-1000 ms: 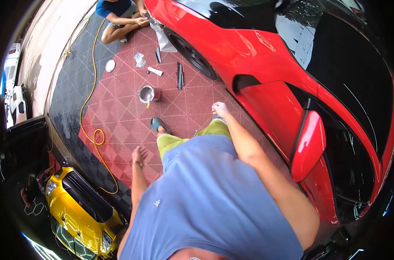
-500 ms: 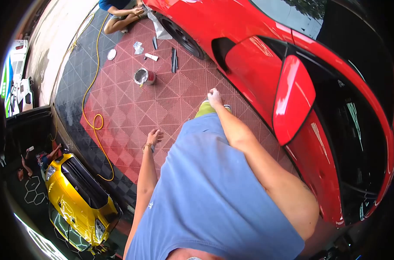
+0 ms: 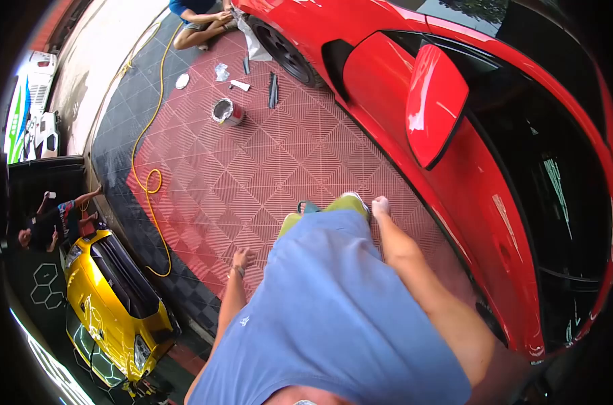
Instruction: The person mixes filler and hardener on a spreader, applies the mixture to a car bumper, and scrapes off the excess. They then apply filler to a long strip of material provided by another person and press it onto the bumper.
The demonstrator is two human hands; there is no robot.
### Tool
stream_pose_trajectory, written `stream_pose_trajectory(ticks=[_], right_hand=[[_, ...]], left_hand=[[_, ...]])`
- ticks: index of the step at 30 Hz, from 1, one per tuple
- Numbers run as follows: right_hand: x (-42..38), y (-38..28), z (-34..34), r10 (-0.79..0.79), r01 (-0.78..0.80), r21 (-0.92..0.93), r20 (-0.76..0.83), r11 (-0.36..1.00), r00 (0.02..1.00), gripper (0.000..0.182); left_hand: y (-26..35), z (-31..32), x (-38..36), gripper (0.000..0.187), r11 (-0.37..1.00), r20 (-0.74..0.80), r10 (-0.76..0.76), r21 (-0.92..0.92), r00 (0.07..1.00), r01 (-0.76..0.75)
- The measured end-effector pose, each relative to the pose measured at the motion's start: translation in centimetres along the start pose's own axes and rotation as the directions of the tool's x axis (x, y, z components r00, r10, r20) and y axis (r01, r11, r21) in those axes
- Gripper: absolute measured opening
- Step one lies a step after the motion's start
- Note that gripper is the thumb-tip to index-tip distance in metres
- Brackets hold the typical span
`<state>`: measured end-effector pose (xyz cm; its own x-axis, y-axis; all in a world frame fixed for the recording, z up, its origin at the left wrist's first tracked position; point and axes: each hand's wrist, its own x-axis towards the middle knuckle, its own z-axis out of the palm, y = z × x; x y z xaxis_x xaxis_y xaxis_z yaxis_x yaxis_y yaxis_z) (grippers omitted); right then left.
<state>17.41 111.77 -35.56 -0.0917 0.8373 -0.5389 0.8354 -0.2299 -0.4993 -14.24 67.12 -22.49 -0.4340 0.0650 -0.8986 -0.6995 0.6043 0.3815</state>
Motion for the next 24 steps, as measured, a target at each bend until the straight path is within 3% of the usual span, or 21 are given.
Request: stream_pose_trajectory(ticks=[2,4,5,6,7,9,12,14,15,18,21,22,24], right_hand=[[2.4,2.7,1.9,-0.021,0.022,-0.008,0.076,1.000,0.997,0.011],[3.0,2.2,3.2,-0.103,0.102,0.011,0.150,0.995,0.983,0.014],[3.1,1.7,3.9,-0.173,0.169,0.036,0.229,0.985,0.958,0.019],[1.7,-0.7,3.9,-0.102,0.088,0.063,0.287,0.994,0.952,0.024],[-1.3,-5.8,2.1,-0.106,0.119,-0.012,0.382,0.993,0.918,0.028],[-2.9,-10.2,3.9,0.006,-0.017,0.017,0.510,1.000,0.860,0.029],[-4.9,-16.9,9.1,-0.062,0.051,0.035,0.584,0.998,0.809,0.028],[-6.4,-21.9,12.7,-0.122,0.146,-0.007,0.506,0.989,0.854,0.012],[-7.3,-24.8,13.9,-0.130,0.198,-0.087,0.495,0.976,0.859,0.008],[-10.8,-33.3,18.4,-0.046,0.185,-0.256,0.468,0.949,0.883,0.022],[-15.1,-42.9,23.1,0.093,-0.043,-0.121,0.444,0.992,0.891,0.031],[-14.9,-43.8,25.7,0.101,-0.085,-0.054,0.475,0.995,0.874,0.022],[-15.0,-46.5,30.8,0.036,-0.021,-0.035,0.501,0.999,0.865,0.014]], left_hand=[[-4.5,0.9,1.4,0.032,0.996,-0.019,-0.007,-0.088,1.000,0.006],[-7.1,2.0,0.3,0.032,0.977,-0.033,-0.169,-0.135,0.985,0.164],[-8.8,1.2,-0.7,0.034,0.979,0.061,-0.182,-0.081,0.981,0.186],[-10.3,0.1,-1.5,0.035,0.978,0.159,-0.197,-0.031,0.967,0.204],[-10.1,-0.4,-0.5,0.036,0.983,0.267,-0.179,0.012,0.947,0.183],[-8.9,-2.4,-1.3,0.038,0.970,0.227,-0.163,-0.142,0.960,0.198],[-10.7,-9.4,3.5,0.038,0.926,0.082,-0.189,-0.315,0.978,0.206],[-10.7,-15.1,5.9,0.037,0.902,-0.011,-0.235,-0.376,0.972,0.214],[-9.8,-17.8,6.7,0.037,0.888,-0.052,-0.255,-0.408,0.965,0.213],[-4.9,-26.0,9.9,0.035,0.889,-0.121,-0.265,-0.414,0.957,0.194],[1.9,-33.7,14.9,0.034,0.948,-0.054,-0.108,-0.306,0.993,0.087],[5.4,-36.2,17.1,0.034,0.955,-0.044,-0.057,-0.294,0.997,0.042],[12.0,-41.3,20.8,0.033,0.963,-0.008,0.029,-0.269,1.000,-0.030]])
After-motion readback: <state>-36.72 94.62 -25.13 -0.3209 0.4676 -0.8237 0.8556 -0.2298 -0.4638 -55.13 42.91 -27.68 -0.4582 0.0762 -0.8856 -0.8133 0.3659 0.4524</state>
